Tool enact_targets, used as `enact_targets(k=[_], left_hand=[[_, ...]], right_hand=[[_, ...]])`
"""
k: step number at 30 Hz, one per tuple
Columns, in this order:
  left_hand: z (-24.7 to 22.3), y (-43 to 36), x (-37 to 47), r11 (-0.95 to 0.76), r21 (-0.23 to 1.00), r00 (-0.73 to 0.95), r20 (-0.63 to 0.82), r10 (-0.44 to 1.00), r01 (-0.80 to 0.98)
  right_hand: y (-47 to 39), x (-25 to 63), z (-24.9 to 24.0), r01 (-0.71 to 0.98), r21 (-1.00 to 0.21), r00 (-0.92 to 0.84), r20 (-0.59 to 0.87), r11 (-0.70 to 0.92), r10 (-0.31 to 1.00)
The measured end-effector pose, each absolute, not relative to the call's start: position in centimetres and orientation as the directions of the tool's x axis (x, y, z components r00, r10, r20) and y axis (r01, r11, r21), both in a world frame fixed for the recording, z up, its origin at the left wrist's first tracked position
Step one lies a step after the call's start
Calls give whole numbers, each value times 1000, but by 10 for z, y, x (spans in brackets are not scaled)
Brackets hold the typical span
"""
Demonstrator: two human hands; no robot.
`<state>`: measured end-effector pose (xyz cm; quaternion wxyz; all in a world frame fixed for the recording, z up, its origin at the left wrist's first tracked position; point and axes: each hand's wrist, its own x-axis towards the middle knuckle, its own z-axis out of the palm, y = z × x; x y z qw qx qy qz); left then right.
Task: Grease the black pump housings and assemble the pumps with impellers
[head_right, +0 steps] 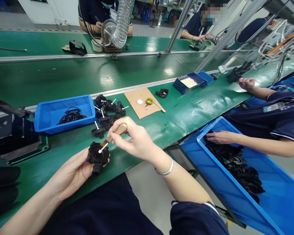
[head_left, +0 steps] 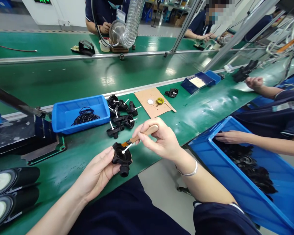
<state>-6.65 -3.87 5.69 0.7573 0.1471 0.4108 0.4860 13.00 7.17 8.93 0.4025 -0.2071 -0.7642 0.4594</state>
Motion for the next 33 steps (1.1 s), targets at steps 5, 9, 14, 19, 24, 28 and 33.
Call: enact_targets(k=[5, 9, 14, 19, 24, 28, 33], left_hand=[[58, -37, -68, 458, 703, 126, -471, 873, -545], [60, -39, -65, 434, 757, 69, -462, 884, -488], [65, -39, -63, 368, 815, -30, -425, 905, -448], [64, -38, -64, 275, 882, -122, -343, 931, -383], [64, -41, -61, 208, 899, -156, -286, 945, -386], [69, -43, -62, 226, 920, -165, -289, 943, -321], [71, -45, -63, 149, 963, -194, -195, 962, -225]], right_hand=[[70, 138, 96, 80, -862, -669, 326, 501, 668], [69, 138, 94, 28, -880, -654, 343, 474, 675], [71, 136, 89, 30, -831, -597, 431, 555, 677], [67, 137, 93, -13, -888, -648, 357, 459, 673], [61, 138, 92, -110, -955, -629, 281, 275, 725], [62, 139, 83, -92, -903, -540, 400, 420, 740], [62, 143, 82, -48, -847, -545, 466, 530, 696]])
